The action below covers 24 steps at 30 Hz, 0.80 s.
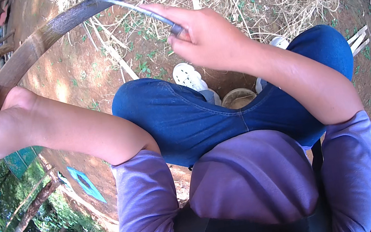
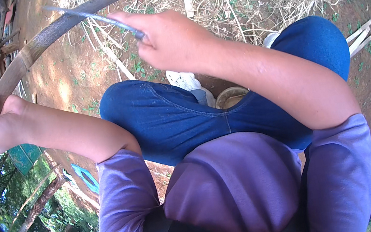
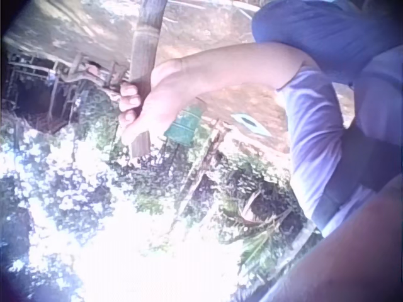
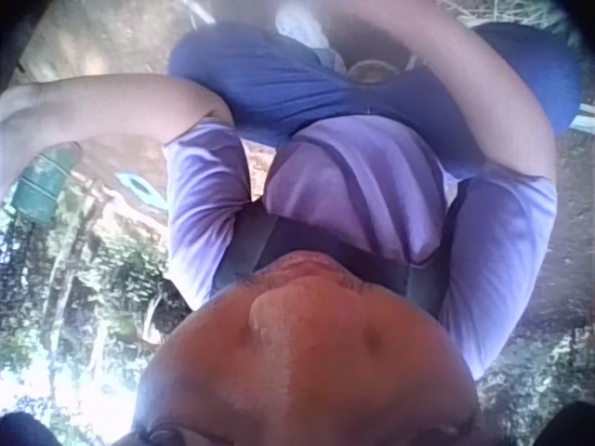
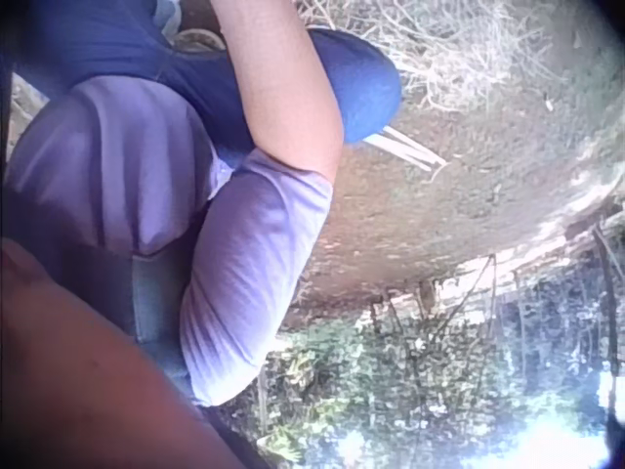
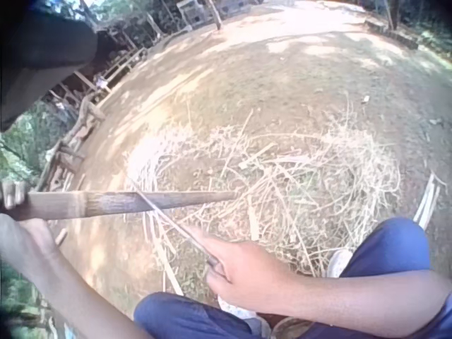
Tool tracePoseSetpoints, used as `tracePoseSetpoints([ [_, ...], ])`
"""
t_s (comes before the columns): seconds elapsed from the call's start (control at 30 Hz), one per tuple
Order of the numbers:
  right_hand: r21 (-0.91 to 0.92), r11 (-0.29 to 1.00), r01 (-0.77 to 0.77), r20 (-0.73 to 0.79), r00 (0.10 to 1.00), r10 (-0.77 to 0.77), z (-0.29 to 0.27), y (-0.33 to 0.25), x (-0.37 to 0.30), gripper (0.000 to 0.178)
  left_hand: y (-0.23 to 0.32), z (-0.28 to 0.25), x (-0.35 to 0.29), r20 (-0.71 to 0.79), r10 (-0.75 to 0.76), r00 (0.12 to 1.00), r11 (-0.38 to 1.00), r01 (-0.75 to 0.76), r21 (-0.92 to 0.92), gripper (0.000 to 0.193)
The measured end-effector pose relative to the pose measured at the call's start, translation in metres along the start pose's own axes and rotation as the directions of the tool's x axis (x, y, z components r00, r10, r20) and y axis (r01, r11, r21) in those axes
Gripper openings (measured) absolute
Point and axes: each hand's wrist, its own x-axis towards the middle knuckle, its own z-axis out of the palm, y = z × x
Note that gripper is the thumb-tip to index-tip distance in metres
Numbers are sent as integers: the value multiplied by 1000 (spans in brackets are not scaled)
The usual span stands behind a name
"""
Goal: The person shaves a strip of bamboo with a knife.
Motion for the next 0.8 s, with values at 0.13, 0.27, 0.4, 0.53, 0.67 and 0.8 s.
tracePoseSetpoints([
  [0.13, -43, 998, 40, -83, 996, -44, 9, 15, 14, 69, 10, 9, -5, 78, -8, 997, 998, 3, 64, 21],
  [0.27, 24, 999, 22, -165, 986, -17, 10, 30, 37, 69, 20, 24, -18, 78, 20, 997, 991, -30, 132, 21],
  [0.4, -31, 1000, -2, -11, 1000, 1, 0, 9, 13, 70, 15, 9, -4, 98, -11, 995, 998, 5, 59, 22],
  [0.53, -66, 986, -153, -177, 974, 139, 0, 58, 46, 69, 22, 23, -7, 168, 3, 986, 998, -15, 68, 22],
  [0.67, -19, 1000, 9, -70, 997, -11, 3, 19, 11, 69, 6, 5, 6, 117, 37, 992, 988, -54, 142, 15],
  [0.8, -16, 996, -82, -78, 994, 81, 1, 42, 30, 69, 10, 19, -4, 48, 64, 997, 996, -67, 61, 19],
])
